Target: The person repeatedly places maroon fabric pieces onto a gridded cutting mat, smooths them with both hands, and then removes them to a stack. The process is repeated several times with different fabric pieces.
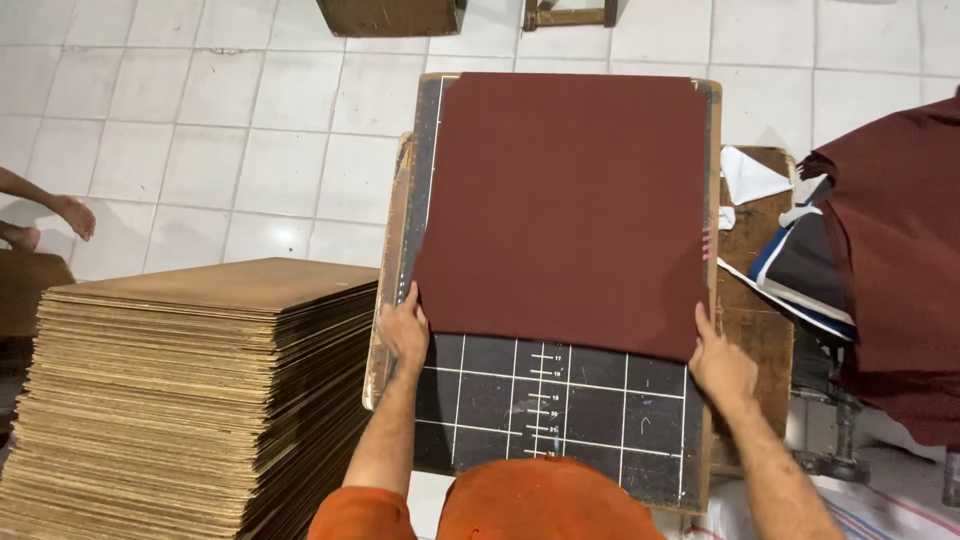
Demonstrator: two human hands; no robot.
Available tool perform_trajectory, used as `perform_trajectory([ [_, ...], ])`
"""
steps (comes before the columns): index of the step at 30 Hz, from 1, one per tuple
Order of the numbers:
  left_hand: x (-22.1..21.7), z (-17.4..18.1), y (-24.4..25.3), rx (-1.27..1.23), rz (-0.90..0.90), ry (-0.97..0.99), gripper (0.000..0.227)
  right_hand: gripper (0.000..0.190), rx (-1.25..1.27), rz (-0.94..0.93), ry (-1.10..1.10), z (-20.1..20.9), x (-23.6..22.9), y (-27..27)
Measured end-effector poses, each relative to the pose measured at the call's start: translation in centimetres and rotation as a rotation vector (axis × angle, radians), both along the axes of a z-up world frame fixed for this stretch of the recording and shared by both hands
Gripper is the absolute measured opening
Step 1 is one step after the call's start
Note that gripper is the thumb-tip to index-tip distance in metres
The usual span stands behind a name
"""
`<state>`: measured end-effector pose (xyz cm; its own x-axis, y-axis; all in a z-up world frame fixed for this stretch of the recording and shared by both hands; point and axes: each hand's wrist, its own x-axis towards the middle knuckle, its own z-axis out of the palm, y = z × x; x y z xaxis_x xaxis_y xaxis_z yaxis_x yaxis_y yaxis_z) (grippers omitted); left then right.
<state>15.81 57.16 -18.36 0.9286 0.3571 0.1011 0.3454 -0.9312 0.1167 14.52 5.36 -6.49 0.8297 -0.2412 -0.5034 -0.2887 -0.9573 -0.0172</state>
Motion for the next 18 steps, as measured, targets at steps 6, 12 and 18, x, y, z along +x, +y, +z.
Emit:
perform_trajectory([
  [6,-7.8,1.1,0.4,-0.05,-0.022,-0.122,0.047,0.064,0.05,-0.088,0.049,-0.3,-8.4,0.4],
  [12,-13.8,0.3,1.4,-0.061,-0.019,-0.21,0.05,0.061,0.058,-0.124,0.066,-0.2,-13.9,1.0],
  [18,-18.1,0.5,2.1,-0.121,-0.068,-0.204,0.045,0.058,0.051,-0.152,0.049,-1.9,-17.5,0.3],
])
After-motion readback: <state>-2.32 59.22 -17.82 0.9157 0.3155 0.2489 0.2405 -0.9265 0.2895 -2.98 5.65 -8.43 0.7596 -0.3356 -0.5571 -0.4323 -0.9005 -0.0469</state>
